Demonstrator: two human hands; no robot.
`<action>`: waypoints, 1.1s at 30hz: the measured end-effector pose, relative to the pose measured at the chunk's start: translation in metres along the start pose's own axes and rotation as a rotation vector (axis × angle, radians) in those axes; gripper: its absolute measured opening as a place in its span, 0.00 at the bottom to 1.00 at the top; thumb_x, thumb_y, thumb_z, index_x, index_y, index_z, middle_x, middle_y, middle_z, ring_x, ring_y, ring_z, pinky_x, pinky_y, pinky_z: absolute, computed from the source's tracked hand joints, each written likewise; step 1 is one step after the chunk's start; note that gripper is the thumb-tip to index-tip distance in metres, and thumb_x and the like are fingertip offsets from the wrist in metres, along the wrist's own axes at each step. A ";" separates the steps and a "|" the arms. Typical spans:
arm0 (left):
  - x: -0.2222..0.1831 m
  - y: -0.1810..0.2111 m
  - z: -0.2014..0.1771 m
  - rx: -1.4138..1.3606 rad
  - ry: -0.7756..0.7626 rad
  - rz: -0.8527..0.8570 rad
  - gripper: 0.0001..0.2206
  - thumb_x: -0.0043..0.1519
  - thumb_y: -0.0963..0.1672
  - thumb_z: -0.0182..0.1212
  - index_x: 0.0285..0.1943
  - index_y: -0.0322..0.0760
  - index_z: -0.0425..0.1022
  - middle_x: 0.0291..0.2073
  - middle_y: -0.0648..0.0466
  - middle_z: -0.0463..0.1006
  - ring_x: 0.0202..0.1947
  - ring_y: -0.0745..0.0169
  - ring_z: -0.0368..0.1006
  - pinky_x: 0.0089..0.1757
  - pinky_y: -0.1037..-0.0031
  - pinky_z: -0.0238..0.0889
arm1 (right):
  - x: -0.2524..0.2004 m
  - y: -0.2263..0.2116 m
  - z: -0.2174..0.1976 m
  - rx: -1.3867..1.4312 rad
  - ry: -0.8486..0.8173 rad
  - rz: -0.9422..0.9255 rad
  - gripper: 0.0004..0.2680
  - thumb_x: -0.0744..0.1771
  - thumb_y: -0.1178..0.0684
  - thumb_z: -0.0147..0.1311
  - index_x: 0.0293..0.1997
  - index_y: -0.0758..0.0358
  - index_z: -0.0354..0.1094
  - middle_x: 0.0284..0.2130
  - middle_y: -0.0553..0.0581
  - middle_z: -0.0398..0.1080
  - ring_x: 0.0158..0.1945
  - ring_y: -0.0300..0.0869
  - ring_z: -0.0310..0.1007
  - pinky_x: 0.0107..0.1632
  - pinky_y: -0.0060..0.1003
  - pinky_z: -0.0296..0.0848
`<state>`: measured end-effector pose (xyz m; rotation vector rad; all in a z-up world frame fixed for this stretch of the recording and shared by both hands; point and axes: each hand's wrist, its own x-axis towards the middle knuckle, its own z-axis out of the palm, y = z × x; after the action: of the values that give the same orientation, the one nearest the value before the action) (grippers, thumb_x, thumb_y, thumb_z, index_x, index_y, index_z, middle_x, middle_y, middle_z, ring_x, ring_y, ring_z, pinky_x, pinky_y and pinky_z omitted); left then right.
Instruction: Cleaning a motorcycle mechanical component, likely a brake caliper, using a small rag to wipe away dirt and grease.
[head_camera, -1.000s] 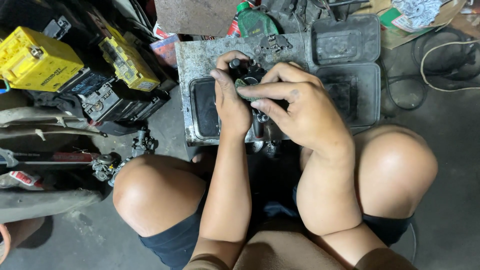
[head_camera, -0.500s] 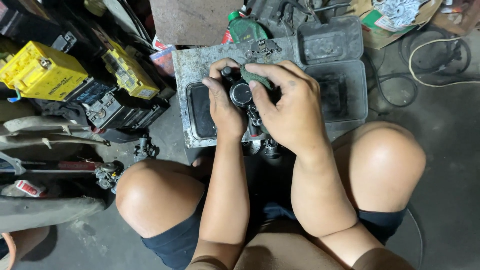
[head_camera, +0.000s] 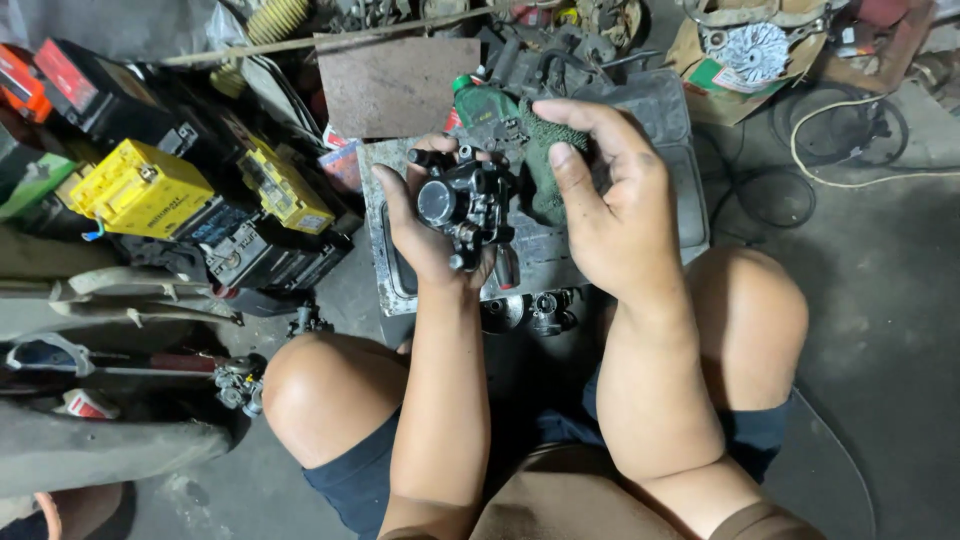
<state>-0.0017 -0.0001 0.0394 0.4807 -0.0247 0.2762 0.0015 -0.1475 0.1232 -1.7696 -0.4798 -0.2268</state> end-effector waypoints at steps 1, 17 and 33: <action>0.000 0.001 0.002 0.002 -0.006 -0.001 0.27 0.71 0.58 0.39 0.51 0.32 0.71 0.37 0.42 0.79 0.39 0.52 0.77 0.43 0.67 0.70 | 0.000 -0.001 -0.001 0.000 0.006 -0.004 0.10 0.71 0.63 0.47 0.59 0.75 0.65 0.54 0.64 0.70 0.56 0.47 0.69 0.64 0.38 0.65; -0.002 0.020 0.022 -0.072 0.207 -0.153 0.27 0.68 0.59 0.45 0.52 0.33 0.71 0.32 0.40 0.77 0.36 0.44 0.78 0.38 0.59 0.75 | 0.008 0.031 0.006 0.115 -0.117 -0.092 0.09 0.70 0.65 0.49 0.56 0.71 0.68 0.48 0.64 0.72 0.56 0.50 0.71 0.64 0.45 0.66; 0.003 -0.010 -0.041 -0.189 0.367 -0.157 0.29 0.66 0.61 0.48 0.47 0.32 0.73 0.35 0.34 0.78 0.41 0.38 0.78 0.41 0.54 0.76 | -0.004 0.024 0.015 -0.128 -0.358 -0.076 0.08 0.67 0.60 0.58 0.50 0.66 0.77 0.37 0.63 0.73 0.42 0.57 0.76 0.46 0.50 0.75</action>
<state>0.0025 0.0106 -0.0014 0.2370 0.3410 0.2026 0.0067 -0.1390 0.0962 -1.9272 -0.8045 0.0092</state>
